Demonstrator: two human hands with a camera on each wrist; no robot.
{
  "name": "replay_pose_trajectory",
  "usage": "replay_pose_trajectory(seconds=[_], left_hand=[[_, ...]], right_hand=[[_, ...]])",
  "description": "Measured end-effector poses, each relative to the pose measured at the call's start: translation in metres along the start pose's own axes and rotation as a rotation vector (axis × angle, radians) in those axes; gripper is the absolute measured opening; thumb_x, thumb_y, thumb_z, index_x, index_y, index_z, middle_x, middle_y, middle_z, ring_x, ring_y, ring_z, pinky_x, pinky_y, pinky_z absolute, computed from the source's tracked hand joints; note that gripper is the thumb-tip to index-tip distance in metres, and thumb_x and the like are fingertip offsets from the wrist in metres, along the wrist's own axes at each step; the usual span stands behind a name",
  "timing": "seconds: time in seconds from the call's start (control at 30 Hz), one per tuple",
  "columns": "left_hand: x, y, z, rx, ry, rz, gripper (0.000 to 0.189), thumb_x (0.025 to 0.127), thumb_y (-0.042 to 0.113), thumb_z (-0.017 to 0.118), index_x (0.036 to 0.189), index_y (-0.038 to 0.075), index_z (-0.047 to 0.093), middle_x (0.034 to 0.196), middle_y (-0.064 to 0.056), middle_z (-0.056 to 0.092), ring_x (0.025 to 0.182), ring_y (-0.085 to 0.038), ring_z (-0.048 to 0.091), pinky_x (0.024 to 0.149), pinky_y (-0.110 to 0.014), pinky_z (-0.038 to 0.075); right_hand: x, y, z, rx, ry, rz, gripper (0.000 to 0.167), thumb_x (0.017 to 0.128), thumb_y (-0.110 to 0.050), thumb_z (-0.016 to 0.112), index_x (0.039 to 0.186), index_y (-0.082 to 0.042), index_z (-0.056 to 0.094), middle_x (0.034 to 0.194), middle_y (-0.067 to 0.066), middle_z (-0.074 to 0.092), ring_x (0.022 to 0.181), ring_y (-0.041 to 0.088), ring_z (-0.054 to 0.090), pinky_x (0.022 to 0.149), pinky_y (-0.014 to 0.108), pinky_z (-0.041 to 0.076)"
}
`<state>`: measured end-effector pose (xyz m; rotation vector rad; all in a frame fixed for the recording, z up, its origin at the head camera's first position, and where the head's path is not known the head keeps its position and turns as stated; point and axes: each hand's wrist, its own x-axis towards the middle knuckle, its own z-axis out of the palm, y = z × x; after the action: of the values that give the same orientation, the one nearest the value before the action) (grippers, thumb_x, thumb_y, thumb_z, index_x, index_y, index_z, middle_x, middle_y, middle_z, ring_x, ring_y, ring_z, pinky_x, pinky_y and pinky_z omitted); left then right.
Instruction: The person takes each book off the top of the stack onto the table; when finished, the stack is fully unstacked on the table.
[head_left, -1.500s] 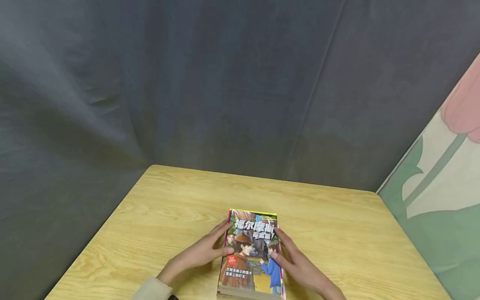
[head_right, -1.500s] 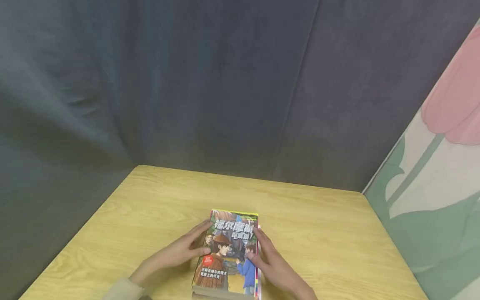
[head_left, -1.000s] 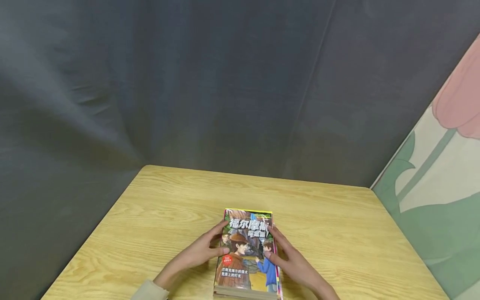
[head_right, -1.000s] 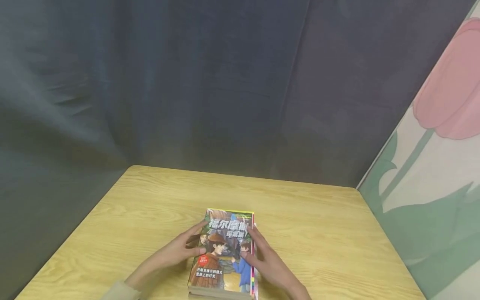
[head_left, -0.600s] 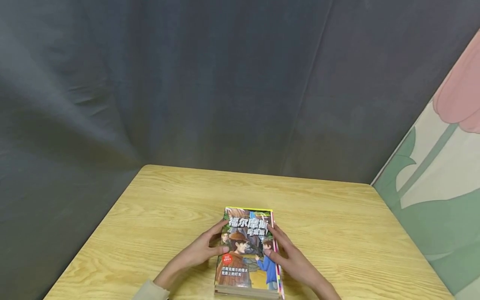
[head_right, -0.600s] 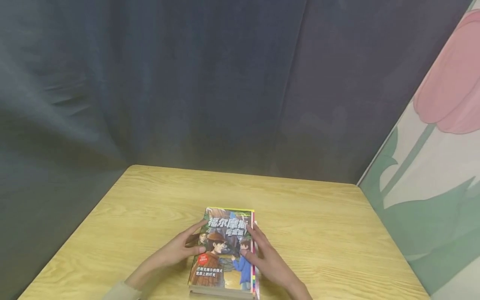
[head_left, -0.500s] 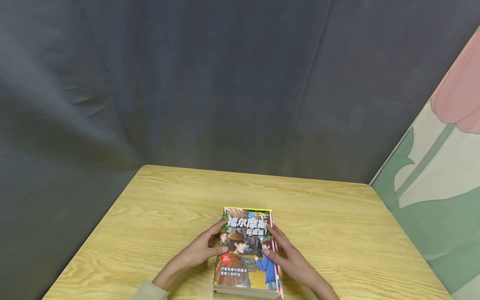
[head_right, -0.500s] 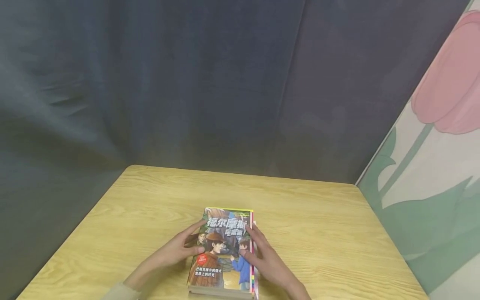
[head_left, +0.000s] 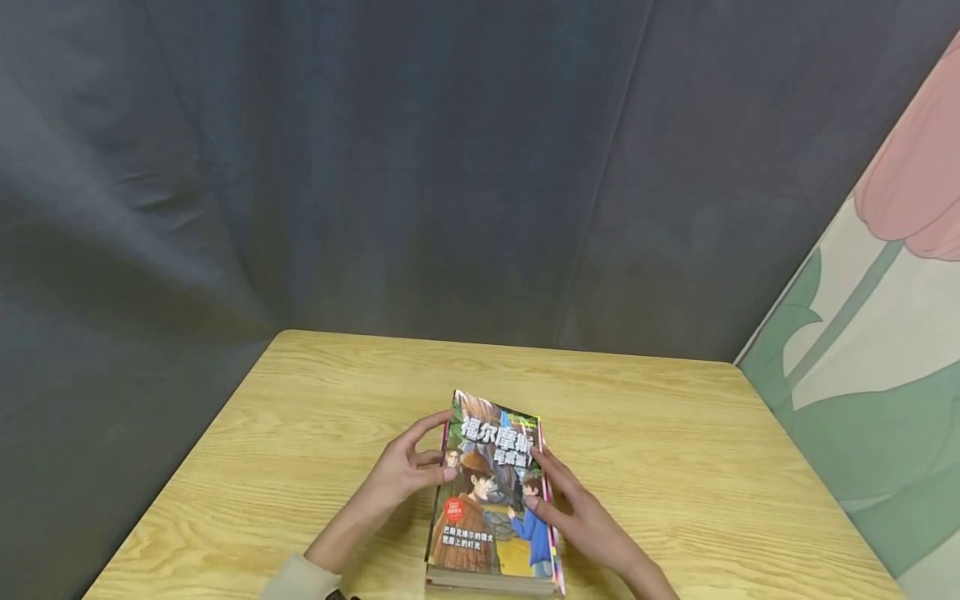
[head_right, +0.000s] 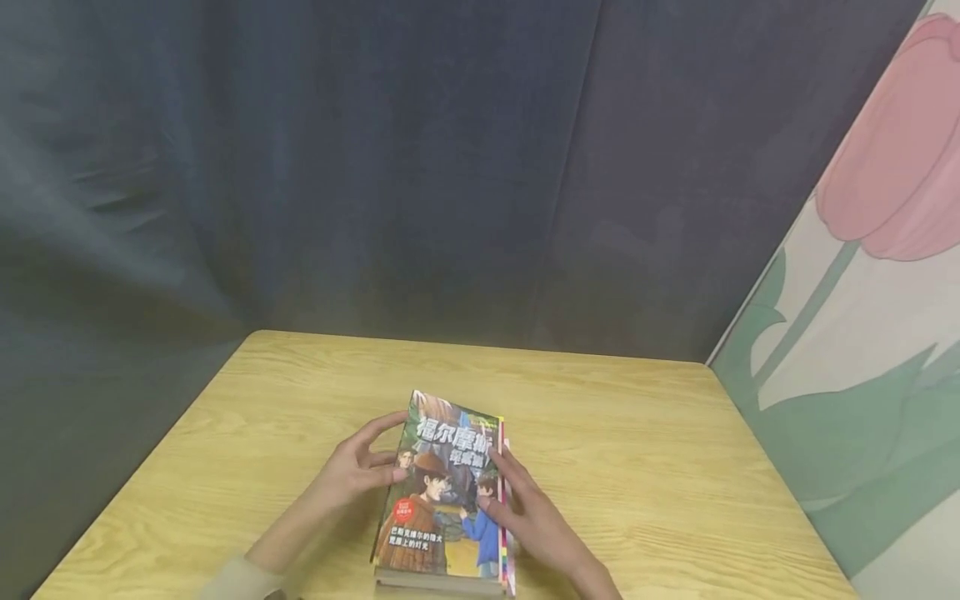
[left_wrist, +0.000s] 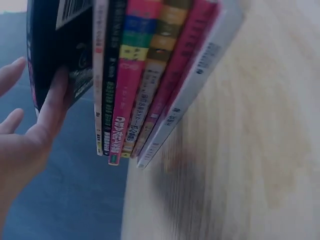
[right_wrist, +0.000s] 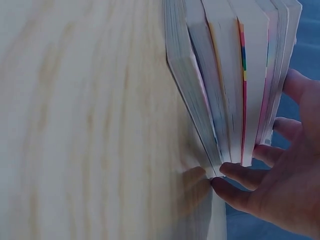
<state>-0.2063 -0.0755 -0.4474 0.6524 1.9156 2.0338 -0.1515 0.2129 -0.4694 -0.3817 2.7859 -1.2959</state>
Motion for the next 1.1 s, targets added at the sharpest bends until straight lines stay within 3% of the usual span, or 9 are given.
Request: replay_pose_trajectory(seconds=[0.23,0.43,0.53,0.6,0.67,0.77,0.83,0.9,1.1], left_hand=[[0.010,0.003,-0.007,-0.098,-0.158,-0.132,0.088,0.081,0.004,0.075,0.152,0.028,0.030,0.159,-0.015,0.010,0.082,-0.019,0.064,0.064,-0.030,0.055],[0.008,0.002,-0.012,-0.075,-0.223,-0.190,0.097,0.080,0.001,0.075,0.153,0.038,0.022,0.159,-0.022,-0.002,0.066,-0.012,0.058,0.059,-0.028,0.055],[0.004,0.001,-0.015,-0.050,-0.212,-0.188,0.097,0.080,0.001,0.075,0.153,0.038,0.021,0.151,-0.029,0.025,0.062,-0.009,0.053,0.058,-0.026,0.053],[0.002,0.002,-0.019,-0.039,-0.203,-0.185,0.098,0.080,0.002,0.075,0.153,0.038,0.021,0.122,-0.027,0.051,0.059,-0.008,0.049,0.056,-0.025,0.052],[0.000,0.005,-0.024,-0.033,-0.196,-0.176,0.098,0.081,0.003,0.075,0.153,0.038,0.020,0.100,-0.022,0.054,0.057,-0.008,0.046,0.055,-0.025,0.050],[0.000,0.011,-0.030,-0.038,-0.186,-0.153,0.097,0.082,0.003,0.074,0.153,0.039,0.018,0.127,-0.025,0.046,0.059,-0.009,0.048,0.054,-0.026,0.050],[0.000,0.015,-0.036,-0.049,-0.177,-0.135,0.096,0.083,0.001,0.073,0.153,0.038,0.018,0.157,-0.017,0.014,0.062,-0.010,0.051,0.055,-0.027,0.051],[0.002,0.019,-0.042,-0.056,-0.163,-0.121,0.096,0.084,0.001,0.072,0.153,0.039,0.017,0.161,-0.004,-0.006,0.066,-0.012,0.054,0.055,-0.028,0.052],[0.008,0.034,-0.062,-0.033,-0.081,-0.085,0.094,0.086,0.004,0.071,0.152,0.043,0.017,0.161,0.006,-0.006,0.099,-0.023,0.061,0.058,-0.033,0.055]], right_hand=[[0.000,-0.001,-0.001,0.022,-0.004,0.009,0.065,0.096,-0.042,0.056,0.153,-0.029,0.027,0.159,0.013,0.017,0.138,0.048,0.023,0.102,0.072,0.024],[-0.001,0.000,0.001,0.004,0.003,0.021,0.065,0.096,-0.045,0.054,0.153,-0.031,0.026,0.159,0.012,0.017,0.137,0.050,0.025,0.100,0.073,0.025],[-0.002,0.002,0.000,0.011,-0.013,0.004,0.066,0.098,-0.043,0.052,0.154,-0.031,0.021,0.159,0.010,0.016,0.138,0.046,0.024,0.103,0.071,0.024],[-0.003,0.003,-0.001,0.027,-0.040,-0.015,0.067,0.099,-0.040,0.051,0.155,-0.030,0.016,0.160,0.008,0.015,0.139,0.044,0.024,0.105,0.068,0.024],[-0.003,0.005,-0.003,0.051,-0.073,-0.036,0.067,0.099,-0.037,0.052,0.155,-0.028,0.015,0.160,0.008,0.013,0.140,0.042,0.023,0.106,0.065,0.025],[-0.004,0.007,-0.008,0.081,-0.154,-0.059,0.068,0.098,-0.034,0.055,0.155,-0.028,0.018,0.161,0.009,0.005,0.142,0.042,0.014,0.107,0.067,0.022],[-0.004,0.010,-0.010,0.089,-0.202,-0.065,0.071,0.096,-0.034,0.059,0.154,-0.029,0.020,0.162,0.009,0.000,0.143,0.043,0.007,0.105,0.070,0.020],[-0.004,0.011,-0.011,0.092,-0.238,-0.068,0.074,0.093,-0.035,0.063,0.154,-0.030,0.021,0.162,0.009,-0.004,0.143,0.044,0.002,0.104,0.073,0.017],[-0.003,0.014,-0.010,0.110,-0.254,-0.049,0.079,0.090,-0.036,0.067,0.154,-0.029,0.022,0.162,0.009,-0.007,0.143,0.043,-0.002,0.103,0.075,0.012]])
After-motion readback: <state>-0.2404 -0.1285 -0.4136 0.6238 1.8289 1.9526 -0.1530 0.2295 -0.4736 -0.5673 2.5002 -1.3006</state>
